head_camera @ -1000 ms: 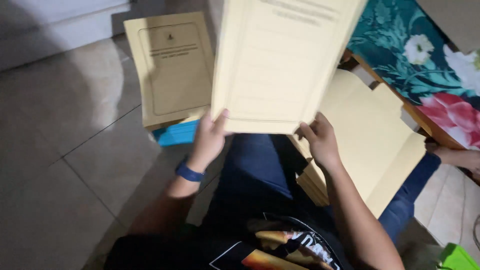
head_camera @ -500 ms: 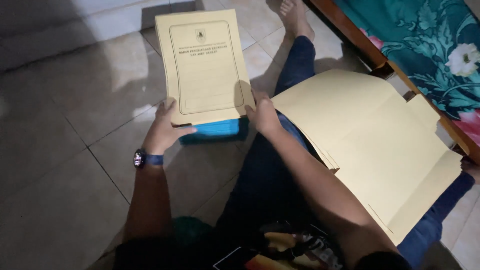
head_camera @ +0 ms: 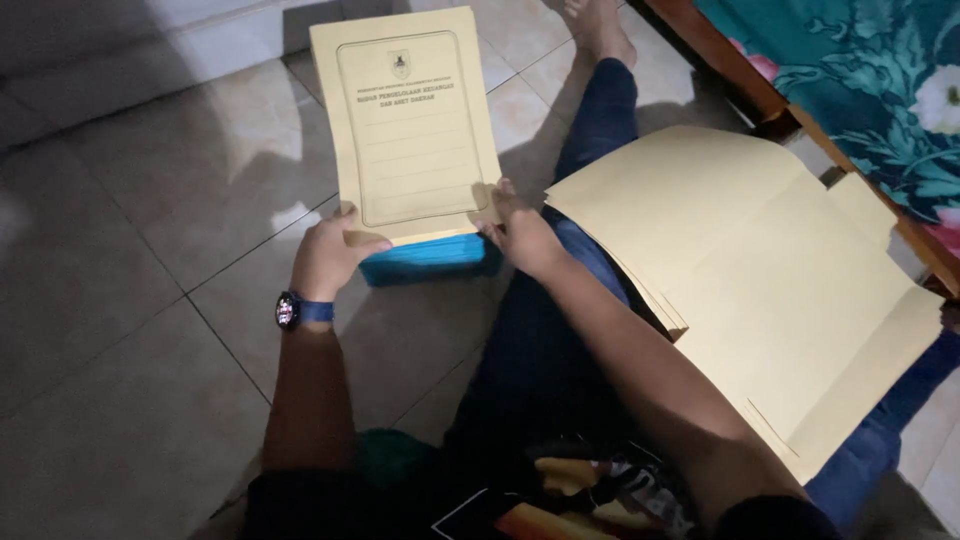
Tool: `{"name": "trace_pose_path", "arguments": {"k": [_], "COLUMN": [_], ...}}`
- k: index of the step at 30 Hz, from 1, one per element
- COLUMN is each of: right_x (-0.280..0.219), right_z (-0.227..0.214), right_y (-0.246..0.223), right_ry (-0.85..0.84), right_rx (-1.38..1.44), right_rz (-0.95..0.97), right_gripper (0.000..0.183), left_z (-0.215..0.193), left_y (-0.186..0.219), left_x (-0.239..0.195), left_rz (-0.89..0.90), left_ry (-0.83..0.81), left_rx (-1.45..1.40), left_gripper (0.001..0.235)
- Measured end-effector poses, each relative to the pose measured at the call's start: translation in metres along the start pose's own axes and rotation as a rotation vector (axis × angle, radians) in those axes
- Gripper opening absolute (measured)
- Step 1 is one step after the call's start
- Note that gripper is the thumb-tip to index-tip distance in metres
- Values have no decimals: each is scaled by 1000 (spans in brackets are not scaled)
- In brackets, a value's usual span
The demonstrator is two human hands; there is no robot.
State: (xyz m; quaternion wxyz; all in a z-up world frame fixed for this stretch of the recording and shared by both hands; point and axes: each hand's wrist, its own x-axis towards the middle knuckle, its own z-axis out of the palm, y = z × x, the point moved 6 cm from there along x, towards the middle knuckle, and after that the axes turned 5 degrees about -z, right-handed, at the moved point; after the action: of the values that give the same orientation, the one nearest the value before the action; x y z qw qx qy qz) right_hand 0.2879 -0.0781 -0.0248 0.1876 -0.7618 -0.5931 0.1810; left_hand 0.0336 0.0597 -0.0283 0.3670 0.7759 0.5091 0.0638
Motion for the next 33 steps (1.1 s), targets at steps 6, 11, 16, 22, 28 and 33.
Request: {"name": "trace_pose_path", "arguments": {"k": [6,11,16,22,28,33], "right_x": [-47,-174,-321,-393,-383,-382], "right_z": [-59,-115,-136,-94,-93,-95], "right_y": [0,78,145,158,140,141], "right_ry": [30,322,693,699,568,572], "right_rx": [213,207,80,-34,-149,-123], "right_rz": [-107,-70,153,249,193,237], "right_gripper": [64,55,31,49,89,86], "left_z": [14,26,115,265,289,288], "left_y": [-15,98,225,293,288,286], "left_x": [9,-56,-98,-139,-147,-145], "left_rz": [23,294,770,1366,1440,1438], "left_ry": [2,204,40,-282,-337,-258], "left_rx": [25,101,-269,-220,-55,-113], "left_gripper": [89,81,26,27,64,47]}}
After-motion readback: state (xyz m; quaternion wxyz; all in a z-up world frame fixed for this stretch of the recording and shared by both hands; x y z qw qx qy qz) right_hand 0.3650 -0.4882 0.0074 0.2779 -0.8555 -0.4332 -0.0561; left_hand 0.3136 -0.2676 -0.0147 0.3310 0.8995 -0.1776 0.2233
